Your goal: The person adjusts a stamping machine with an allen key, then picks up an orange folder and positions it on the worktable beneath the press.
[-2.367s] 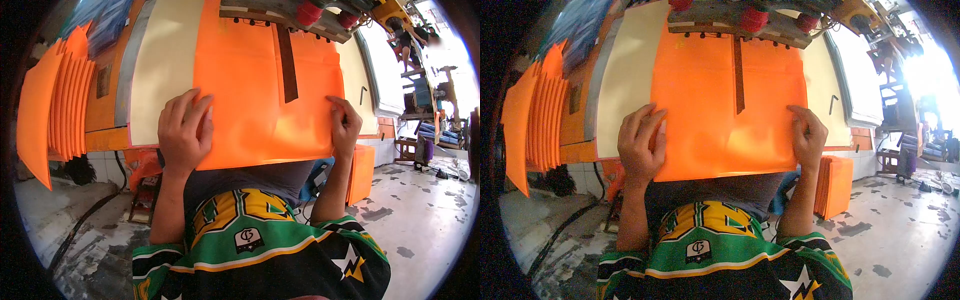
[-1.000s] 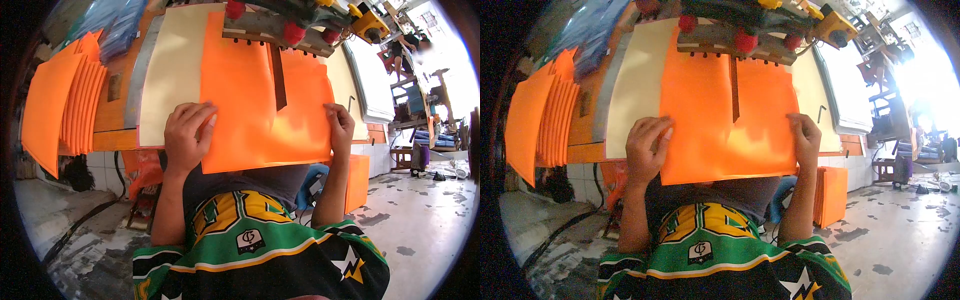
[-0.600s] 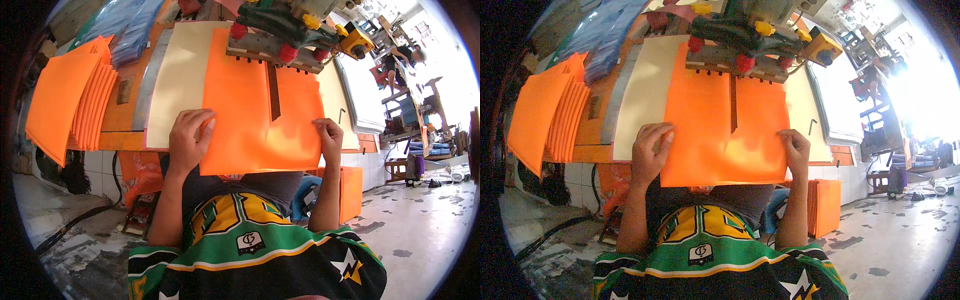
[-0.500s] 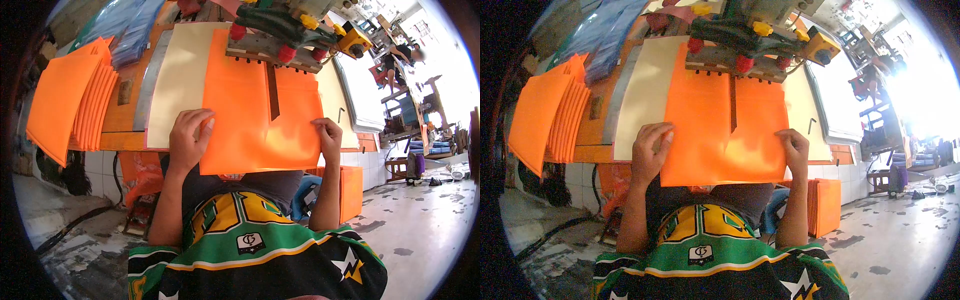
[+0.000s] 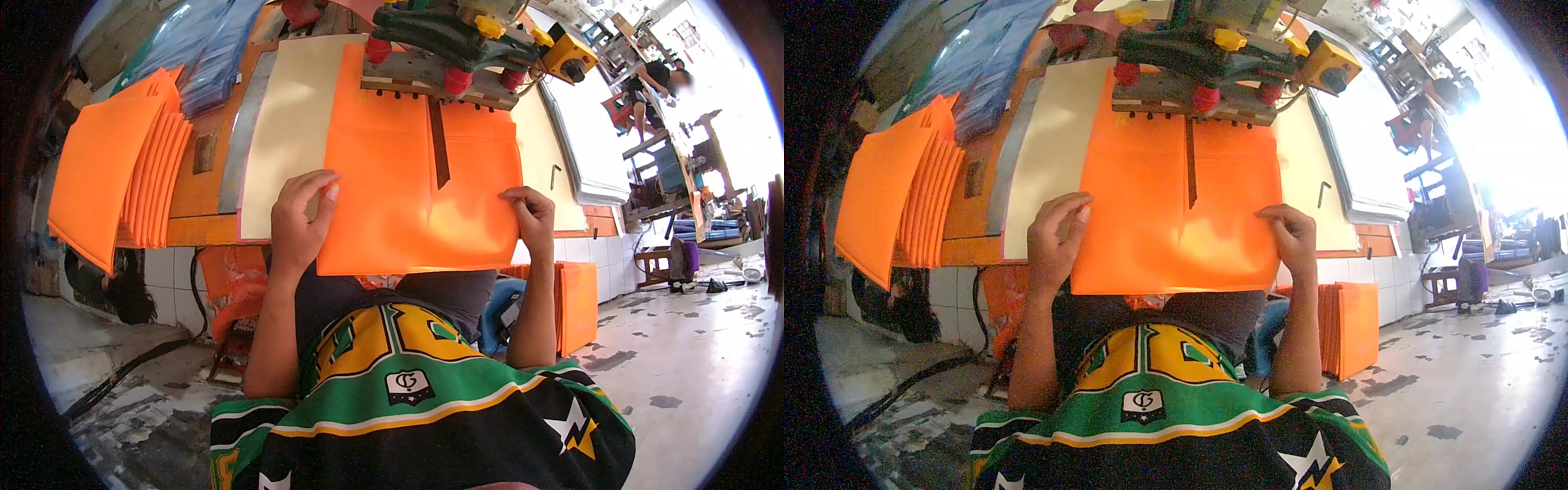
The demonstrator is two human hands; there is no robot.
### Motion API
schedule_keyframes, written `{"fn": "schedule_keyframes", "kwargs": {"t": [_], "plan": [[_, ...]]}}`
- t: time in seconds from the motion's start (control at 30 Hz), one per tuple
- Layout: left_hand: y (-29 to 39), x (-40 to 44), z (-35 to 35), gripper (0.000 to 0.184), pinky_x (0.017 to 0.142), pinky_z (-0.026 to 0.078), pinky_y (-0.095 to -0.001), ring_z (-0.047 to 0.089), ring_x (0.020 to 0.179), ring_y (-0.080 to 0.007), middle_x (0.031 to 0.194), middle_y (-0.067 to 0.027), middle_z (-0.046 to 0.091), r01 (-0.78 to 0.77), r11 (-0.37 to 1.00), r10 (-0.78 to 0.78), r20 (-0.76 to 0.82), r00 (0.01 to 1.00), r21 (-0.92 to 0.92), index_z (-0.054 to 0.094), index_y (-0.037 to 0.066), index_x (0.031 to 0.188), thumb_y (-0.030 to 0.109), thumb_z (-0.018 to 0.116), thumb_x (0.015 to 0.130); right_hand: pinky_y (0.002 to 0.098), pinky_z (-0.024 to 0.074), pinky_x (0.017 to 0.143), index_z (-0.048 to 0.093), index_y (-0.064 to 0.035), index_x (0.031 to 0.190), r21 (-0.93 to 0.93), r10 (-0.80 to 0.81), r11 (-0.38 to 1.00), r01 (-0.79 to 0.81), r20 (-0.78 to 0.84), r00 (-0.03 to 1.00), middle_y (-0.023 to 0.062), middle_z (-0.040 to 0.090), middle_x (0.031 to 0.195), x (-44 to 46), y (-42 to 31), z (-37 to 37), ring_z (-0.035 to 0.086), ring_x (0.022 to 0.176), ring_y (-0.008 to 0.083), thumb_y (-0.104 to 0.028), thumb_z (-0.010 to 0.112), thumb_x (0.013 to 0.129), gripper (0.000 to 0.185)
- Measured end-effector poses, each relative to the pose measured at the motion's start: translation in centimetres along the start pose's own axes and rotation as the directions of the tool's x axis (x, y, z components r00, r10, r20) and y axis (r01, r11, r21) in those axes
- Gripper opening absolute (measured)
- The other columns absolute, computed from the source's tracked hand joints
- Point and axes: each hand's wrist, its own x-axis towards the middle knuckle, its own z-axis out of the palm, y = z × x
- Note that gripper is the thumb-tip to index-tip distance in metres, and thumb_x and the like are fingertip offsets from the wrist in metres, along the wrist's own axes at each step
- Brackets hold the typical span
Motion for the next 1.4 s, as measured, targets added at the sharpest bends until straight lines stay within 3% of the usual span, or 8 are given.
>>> {"fn": "schedule_keyframes", "kwargs": {"t": [0.37, 0.43, 0.73, 0.8, 0.9, 1.0, 1.17, 1.4], "plan": [[0.3, -0.1, -0.2, 0.021, 0.101, 0.056, -0.0417, 0.073, 0.113, -0.0316, 0.117, -0.0149, 0.079, 0.063, 0.996, -0.063, 0.011, 0.998, -0.065, 0.078, 0.001, 0.116, 0.017, 0.069, 0.105, 0.0246, 0.0488, 0.067, 0.079, 0.0033, 0.098, 0.057, 0.003, 0.998, -0.007, 0.073, 0.997, 0.0038, 0.076, 0.087, -0.9, -1.5, -0.3, 0.064, 0.075, 0.0085, 0.003, 0.055, 0.097, 0.024], [0.3, -0.3, -0.5, 0.021, 0.101, 0.056, -0.0413, 0.073, 0.113, -0.0313, 0.116, -0.0145, 0.079, 0.081, 0.991, -0.081, 0.007, 0.997, -0.106, 0.078, 0.001, 0.116, 0.017, 0.069, 0.105, 0.0238, 0.0492, 0.069, 0.077, 0.0034, 0.101, 0.047, 0.161, 0.984, -0.169, 0.135, 0.978, 0.004, 0.076, 0.09, -1.4, -2.1, -0.2, 0.064, 0.078, 0.0079, 0.002, 0.056, 0.099, 0.022], [0.9, -2.7, -2.2, 0.026, 0.113, 0.049, -0.0415, 0.065, 0.129, -0.03, 0.131, -0.0131, 0.074, 0.093, 0.995, -0.091, 0.062, 0.994, -0.026, 0.076, 0.003, 0.126, 0.016, 0.071, 0.104, 0.0232, 0.0492, 0.072, 0.077, 0.002, 0.101, 0.201, 0.257, 0.937, -0.285, 0.155, 0.954, -0.0007, 0.071, 0.089, -4.9, -7.1, 4.4, 0.061, 0.079, 0.006, -0.001, 0.058, 0.101, 0.019], [0.7, -3.9, -2.8, 0.028, 0.114, 0.048, -0.0411, 0.064, 0.131, -0.0288, 0.133, -0.0127, 0.074, 0.19, 0.957, -0.175, 0.086, 0.981, -0.22, 0.075, 0.0, 0.128, 0.016, 0.071, 0.104, 0.0226, 0.046, 0.068, 0.077, 0.0011, 0.102, 0.215, 0.222, 0.943, -0.255, 0.169, 0.96, -0.0027, 0.069, 0.087, -5.4, -7.1, 5.3, 0.057, 0.075, 0.0044, -0.001, 0.059, 0.1, 0.018], [0.8, -5.3, -4.4, 0.029, 0.115, 0.047, -0.0396, 0.063, 0.132, -0.0259, 0.133, -0.0127, 0.074, 0.229, 0.952, -0.215, 0.088, 0.973, -0.204, 0.075, -0.001, 0.128, 0.015, 0.07, 0.105, 0.0221, 0.0372, 0.061, 0.078, 0.0001, 0.102, 0.118, 0.23, 0.954, -0.276, 0.301, 0.926, -0.0059, 0.065, 0.083, -6.0, -7.5, 6.3, 0.049, 0.07, 0.0015, -0.001, 0.059, 0.1, 0.019], [1.2, -6.1, -6.4, 0.028, 0.113, 0.048, -0.0379, 0.065, 0.128, -0.0228, 0.131, -0.0127, 0.074, 0.386, 0.887, -0.374, 0.096, 0.923, -0.254, 0.075, -0.001, 0.129, 0.014, 0.069, 0.106, 0.0221, 0.0406, 0.065, 0.078, 0.0003, 0.102, 0.142, 0.204, 0.951, -0.273, 0.371, 0.906, -0.0049, 0.066, 0.084, -6.4, -7.9, 7.4, 0.052, 0.073, 0.0025, -0.002, 0.06, 0.099, 0.018], [-1.0, -7.6, -8.1, 0.029, 0.104, 0.054, -0.0321, 0.07, 0.117, -0.0167, 0.124, -0.0104, 0.076, 0.392, 0.845, -0.43, -0.027, 0.902, -0.364, 0.074, -0.003, 0.131, 0.017, 0.065, 0.111, 0.0228, 0.0467, 0.073, 0.078, -0.0001, 0.102, 0.187, 0.071, 0.97, -0.155, 0.392, 0.917, -0.0023, 0.069, 0.087, -7.0, -7.9, 9.4, 0.06, 0.081, 0.005, -0.004, 0.06, 0.099, 0.019], [-2.2, -8.5, -8.9, 0.029, 0.093, 0.056, -0.0292, 0.068, 0.109, -0.0143, 0.121, -0.0071, 0.072, 0.4, 0.905, -0.422, -0.188, 0.887, -0.143, 0.074, -0.001, 0.131, 0.017, 0.065, 0.111, 0.0268, 0.0512, 0.079, 0.077, 0.0002, 0.1, 0.135, 0.243, 0.933, -0.332, 0.441, 0.864, 0.0016, 0.073, 0.091, -7.5, -7.9, 9.0, 0.064, 0.086, 0.0082, -0.003, 0.059, 0.099, 0.019]]}}
